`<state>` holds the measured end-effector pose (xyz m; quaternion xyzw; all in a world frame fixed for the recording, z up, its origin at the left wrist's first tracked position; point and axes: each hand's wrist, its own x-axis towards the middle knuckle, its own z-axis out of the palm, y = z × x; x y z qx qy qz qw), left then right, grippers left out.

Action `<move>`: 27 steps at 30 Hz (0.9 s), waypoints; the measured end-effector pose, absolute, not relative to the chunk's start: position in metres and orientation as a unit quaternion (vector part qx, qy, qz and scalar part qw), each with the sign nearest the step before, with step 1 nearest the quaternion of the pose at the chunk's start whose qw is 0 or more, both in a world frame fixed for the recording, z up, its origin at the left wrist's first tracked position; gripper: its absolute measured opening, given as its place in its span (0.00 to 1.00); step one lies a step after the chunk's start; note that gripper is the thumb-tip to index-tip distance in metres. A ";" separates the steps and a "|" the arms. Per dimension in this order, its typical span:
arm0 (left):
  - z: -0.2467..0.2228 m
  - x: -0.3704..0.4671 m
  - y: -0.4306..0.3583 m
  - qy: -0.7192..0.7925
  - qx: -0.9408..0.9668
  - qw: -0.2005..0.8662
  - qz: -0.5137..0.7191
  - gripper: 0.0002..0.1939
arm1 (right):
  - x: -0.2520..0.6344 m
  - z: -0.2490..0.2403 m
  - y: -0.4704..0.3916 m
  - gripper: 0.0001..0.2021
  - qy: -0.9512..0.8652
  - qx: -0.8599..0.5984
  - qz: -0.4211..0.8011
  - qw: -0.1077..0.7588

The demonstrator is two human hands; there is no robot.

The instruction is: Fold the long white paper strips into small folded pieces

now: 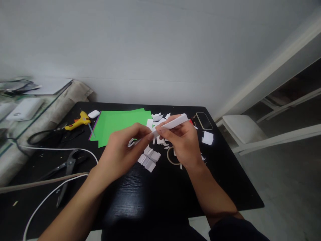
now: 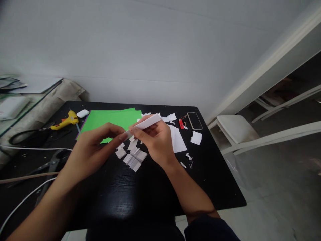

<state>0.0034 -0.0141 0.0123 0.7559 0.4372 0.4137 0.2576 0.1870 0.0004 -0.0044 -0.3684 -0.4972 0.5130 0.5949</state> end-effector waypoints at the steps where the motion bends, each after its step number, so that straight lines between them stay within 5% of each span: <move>1: 0.012 0.003 -0.014 0.437 0.756 0.255 0.416 0.07 | 0.187 -0.004 0.001 0.15 -0.497 -0.369 0.512 0.595; 27: 0.008 -0.006 -0.013 0.442 0.768 0.250 0.392 0.08 | 0.192 0.002 0.002 0.14 -0.449 -0.349 0.508 0.647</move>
